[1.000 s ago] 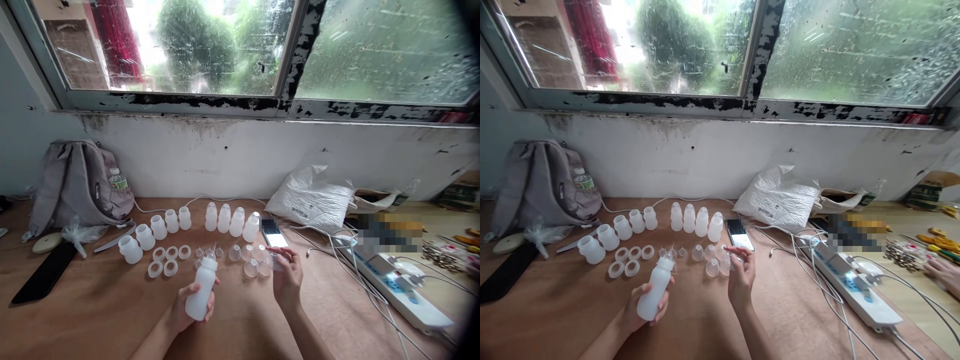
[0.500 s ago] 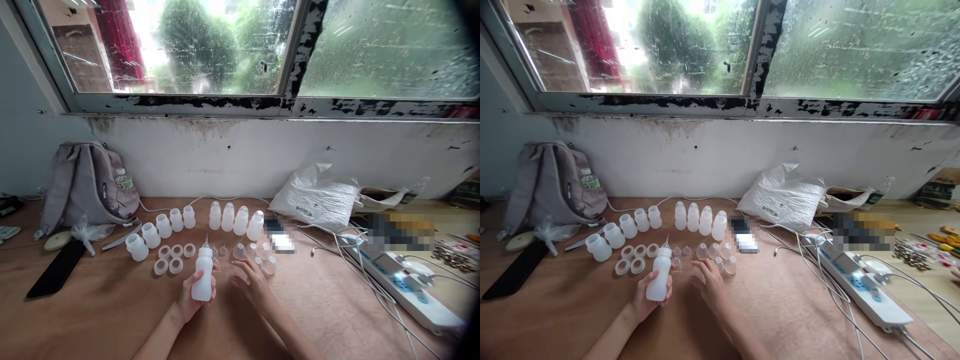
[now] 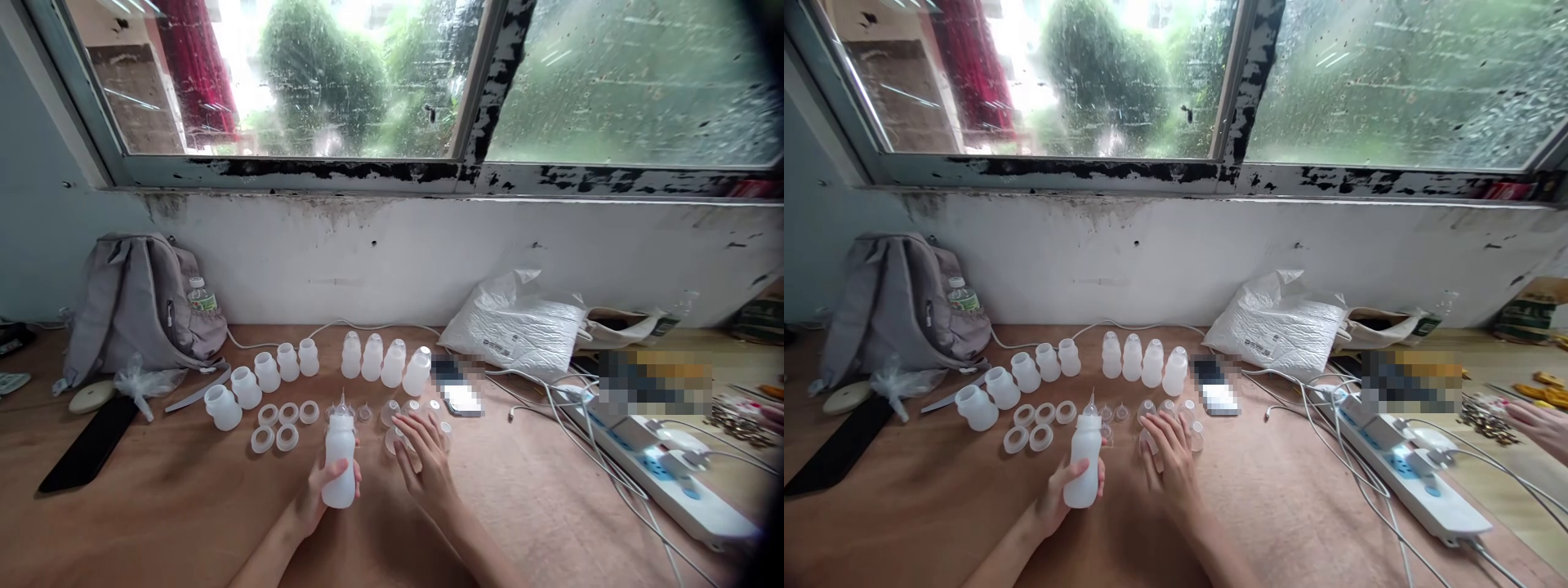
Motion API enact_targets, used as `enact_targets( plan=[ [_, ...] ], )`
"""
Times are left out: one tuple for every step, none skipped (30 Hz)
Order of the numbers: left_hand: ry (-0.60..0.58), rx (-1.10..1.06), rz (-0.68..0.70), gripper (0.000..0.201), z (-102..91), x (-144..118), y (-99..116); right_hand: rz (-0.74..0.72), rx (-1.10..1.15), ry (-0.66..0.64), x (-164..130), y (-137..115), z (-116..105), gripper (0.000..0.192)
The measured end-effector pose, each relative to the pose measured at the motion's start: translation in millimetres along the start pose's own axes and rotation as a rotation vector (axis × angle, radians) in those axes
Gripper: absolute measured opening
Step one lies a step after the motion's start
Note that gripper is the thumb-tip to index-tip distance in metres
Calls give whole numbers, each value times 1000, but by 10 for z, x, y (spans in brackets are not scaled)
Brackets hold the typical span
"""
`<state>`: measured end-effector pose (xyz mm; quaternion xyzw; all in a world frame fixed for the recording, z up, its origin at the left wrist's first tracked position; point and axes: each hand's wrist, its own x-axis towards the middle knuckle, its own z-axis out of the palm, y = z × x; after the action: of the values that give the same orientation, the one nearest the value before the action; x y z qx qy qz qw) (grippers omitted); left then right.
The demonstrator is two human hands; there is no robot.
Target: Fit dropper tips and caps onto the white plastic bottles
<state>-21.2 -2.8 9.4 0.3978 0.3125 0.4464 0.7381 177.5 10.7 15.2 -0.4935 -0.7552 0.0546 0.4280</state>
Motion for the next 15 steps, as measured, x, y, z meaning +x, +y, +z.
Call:
enact_targets(
  plan=[
    [10, 111, 40, 36, 14, -5, -6, 37, 85, 6, -19, -53, -7, 32],
    [16, 241, 85, 35, 27, -11, -11, 88, 165, -2, -45, -109, -9, 31],
    [23, 374, 135, 34, 41, -18, -14, 139, 231, -23, -74, -166, -6, 31],
    [31, 492, 189, 35, 55, -27, -16, 174, 279, -46, -105, -222, 3, 30],
    [35, 583, 239, 37, 68, -37, -17, 186, 313, -66, -134, -272, 16, 30],
    [29, 640, 279, 40, 82, -48, -16, 186, 335, -81, -158, -317, 31, 28],
    [21, 669, 312, 43, 98, -61, -11, 184, 349, -90, -176, -355, 49, 26],
    [7, 683, 335, 44, 116, -74, -2, 193, 359, -93, -188, -384, 66, 24],
    [-15, 693, 340, 44, 139, -87, 15, 217, 369, -90, -195, -406, 81, 21],
    [-42, 704, 331, 44, 167, -101, 38, 251, 382, -87, -196, -418, 95, 18],
    [-73, 718, 309, 43, 199, -113, 69, 286, 399, -84, -194, -423, 105, 17],
    [-104, 733, 278, 42, 233, -124, 103, 316, 416, -80, -190, -421, 111, 17],
    [-133, 748, 242, 40, 267, -132, 136, 337, 428, -72, -185, -414, 113, 18],
    [-153, 760, 205, 38, 297, -138, 161, 346, 437, -62, -180, -404, 112, 20],
    [-160, 760, 172, 35, 320, -142, 171, 350, 444, -52, -175, -393, 106, 21]
  ],
)
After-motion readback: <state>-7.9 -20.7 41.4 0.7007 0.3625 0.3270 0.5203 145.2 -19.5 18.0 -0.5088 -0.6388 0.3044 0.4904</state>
